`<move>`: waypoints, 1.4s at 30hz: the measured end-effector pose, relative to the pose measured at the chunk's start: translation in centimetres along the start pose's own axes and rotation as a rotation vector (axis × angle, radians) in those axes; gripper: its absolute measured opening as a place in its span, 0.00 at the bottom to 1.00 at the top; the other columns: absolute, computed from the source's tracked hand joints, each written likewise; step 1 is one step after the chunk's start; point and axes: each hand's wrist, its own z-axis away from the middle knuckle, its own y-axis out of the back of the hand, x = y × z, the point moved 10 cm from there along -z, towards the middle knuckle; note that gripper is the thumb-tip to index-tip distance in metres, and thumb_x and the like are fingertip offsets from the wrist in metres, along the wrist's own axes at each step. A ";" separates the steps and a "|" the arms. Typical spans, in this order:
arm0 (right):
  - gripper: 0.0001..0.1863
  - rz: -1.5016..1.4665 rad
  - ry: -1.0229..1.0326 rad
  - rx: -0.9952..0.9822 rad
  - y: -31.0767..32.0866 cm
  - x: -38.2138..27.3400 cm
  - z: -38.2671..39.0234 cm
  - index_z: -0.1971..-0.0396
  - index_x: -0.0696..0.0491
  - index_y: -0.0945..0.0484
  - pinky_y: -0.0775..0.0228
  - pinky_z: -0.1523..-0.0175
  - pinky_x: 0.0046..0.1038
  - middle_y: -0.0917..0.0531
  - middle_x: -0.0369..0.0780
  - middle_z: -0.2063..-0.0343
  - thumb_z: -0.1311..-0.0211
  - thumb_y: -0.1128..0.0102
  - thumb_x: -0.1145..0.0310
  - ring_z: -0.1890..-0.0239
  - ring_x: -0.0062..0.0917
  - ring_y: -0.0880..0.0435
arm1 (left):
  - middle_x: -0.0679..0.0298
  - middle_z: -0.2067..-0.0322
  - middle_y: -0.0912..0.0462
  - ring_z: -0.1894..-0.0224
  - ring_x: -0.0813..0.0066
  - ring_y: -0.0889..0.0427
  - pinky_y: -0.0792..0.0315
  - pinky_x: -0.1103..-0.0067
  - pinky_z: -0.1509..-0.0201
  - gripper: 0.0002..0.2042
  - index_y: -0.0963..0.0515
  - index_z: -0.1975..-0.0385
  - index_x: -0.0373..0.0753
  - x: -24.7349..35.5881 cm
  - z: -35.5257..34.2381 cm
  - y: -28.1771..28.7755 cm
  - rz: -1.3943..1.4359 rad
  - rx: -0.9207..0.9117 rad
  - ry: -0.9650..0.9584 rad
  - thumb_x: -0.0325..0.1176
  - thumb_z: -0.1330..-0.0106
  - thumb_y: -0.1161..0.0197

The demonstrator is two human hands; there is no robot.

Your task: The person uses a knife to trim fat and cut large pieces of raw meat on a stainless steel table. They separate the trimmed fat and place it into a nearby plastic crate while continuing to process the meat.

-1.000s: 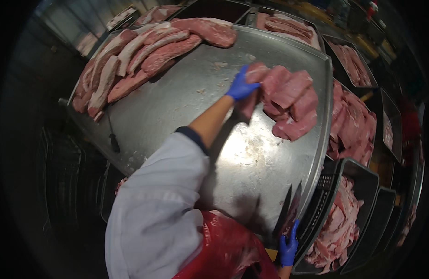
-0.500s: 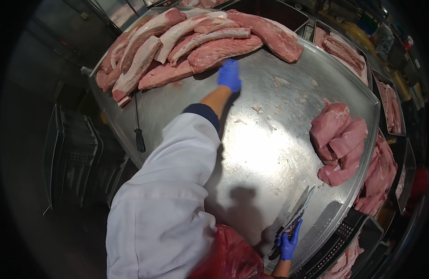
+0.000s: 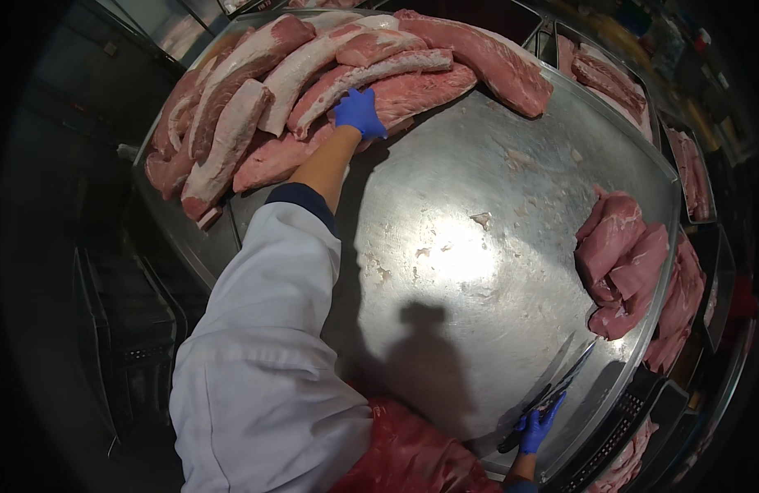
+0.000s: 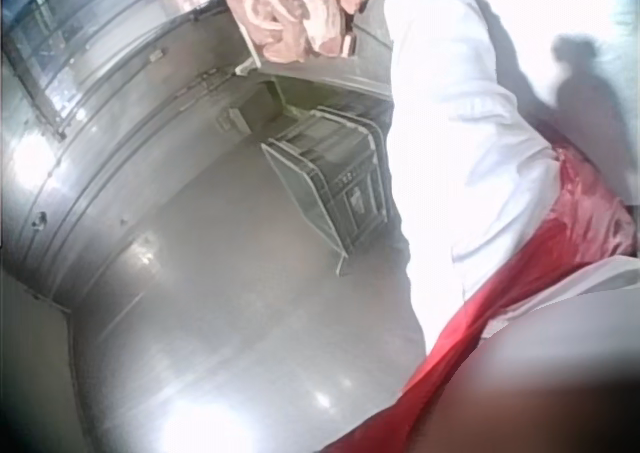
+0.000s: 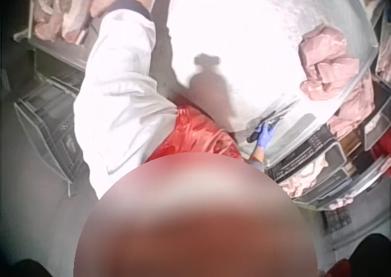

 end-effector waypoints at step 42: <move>0.46 -0.203 0.057 -0.037 -0.4 -1.9 0.2 0.22 0.38 0.57 0.31 0.76 0.19 0.29 0.31 0.72 0.35 0.50 0.83 0.81 0.15 0.30 | 0.55 0.44 0.24 0.38 0.53 0.26 0.36 0.62 0.32 0.56 0.32 0.37 0.43 32.0 24.5 -7.7 -0.433 -0.434 -1.184 0.41 0.80 0.15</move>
